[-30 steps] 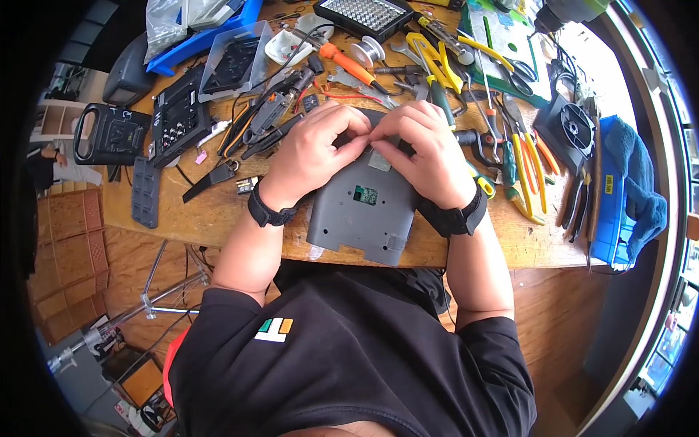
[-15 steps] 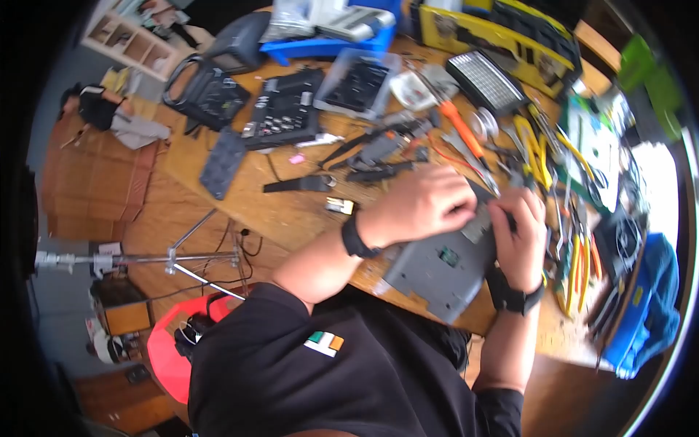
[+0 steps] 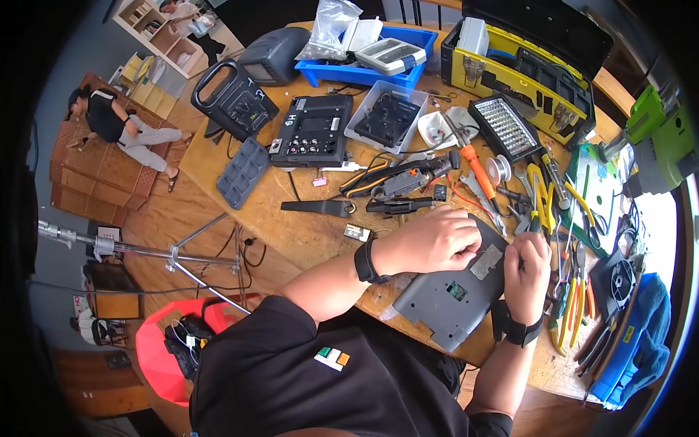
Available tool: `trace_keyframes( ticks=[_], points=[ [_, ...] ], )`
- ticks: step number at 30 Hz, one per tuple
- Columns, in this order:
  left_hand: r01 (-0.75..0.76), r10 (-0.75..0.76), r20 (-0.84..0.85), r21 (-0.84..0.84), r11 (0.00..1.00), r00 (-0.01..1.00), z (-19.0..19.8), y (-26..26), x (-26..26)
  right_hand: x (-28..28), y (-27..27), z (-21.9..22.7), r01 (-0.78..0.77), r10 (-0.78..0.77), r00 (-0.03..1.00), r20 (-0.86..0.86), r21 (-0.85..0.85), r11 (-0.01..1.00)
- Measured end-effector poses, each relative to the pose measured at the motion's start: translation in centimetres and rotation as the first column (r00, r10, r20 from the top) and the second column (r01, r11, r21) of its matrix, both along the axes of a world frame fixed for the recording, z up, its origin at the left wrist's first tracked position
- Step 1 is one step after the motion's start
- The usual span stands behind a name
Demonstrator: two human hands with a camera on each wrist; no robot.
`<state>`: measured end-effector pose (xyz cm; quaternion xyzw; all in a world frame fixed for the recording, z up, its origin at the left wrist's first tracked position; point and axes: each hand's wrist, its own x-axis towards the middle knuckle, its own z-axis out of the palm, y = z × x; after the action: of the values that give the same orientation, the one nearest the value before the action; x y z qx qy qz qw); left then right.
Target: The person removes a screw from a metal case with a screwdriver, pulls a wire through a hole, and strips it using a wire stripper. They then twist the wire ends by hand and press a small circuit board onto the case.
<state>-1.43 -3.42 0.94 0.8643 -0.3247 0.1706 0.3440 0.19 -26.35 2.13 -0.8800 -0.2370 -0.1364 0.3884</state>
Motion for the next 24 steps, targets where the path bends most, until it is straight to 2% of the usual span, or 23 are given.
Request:
trace_keyframes(
  ticks=[12,16,19,24],
  points=[
    [0.055,-0.053,-0.030,0.087,0.995,0.998,0.4,0.9,0.0,0.1,-0.1,-0.1,0.035,-0.034,0.999,0.015,-0.083,0.996],
    [0.068,-0.067,-0.014,0.044,0.997,0.998,1.1,0.6,-0.2,0.1,-0.2,-0.2,0.052,-0.052,0.999,-0.009,-0.022,0.998],
    [0.075,-0.075,0.013,0.013,0.997,0.997,1.3,0.4,-0.3,-0.1,-0.1,0.1,-0.010,0.010,1.000,0.018,-0.014,1.000],
    [0.091,-0.090,0.037,-0.014,0.996,0.995,1.0,0.1,-0.3,-0.2,0.2,-0.1,0.013,-0.011,0.999,0.041,-0.039,0.999]
  ],
)
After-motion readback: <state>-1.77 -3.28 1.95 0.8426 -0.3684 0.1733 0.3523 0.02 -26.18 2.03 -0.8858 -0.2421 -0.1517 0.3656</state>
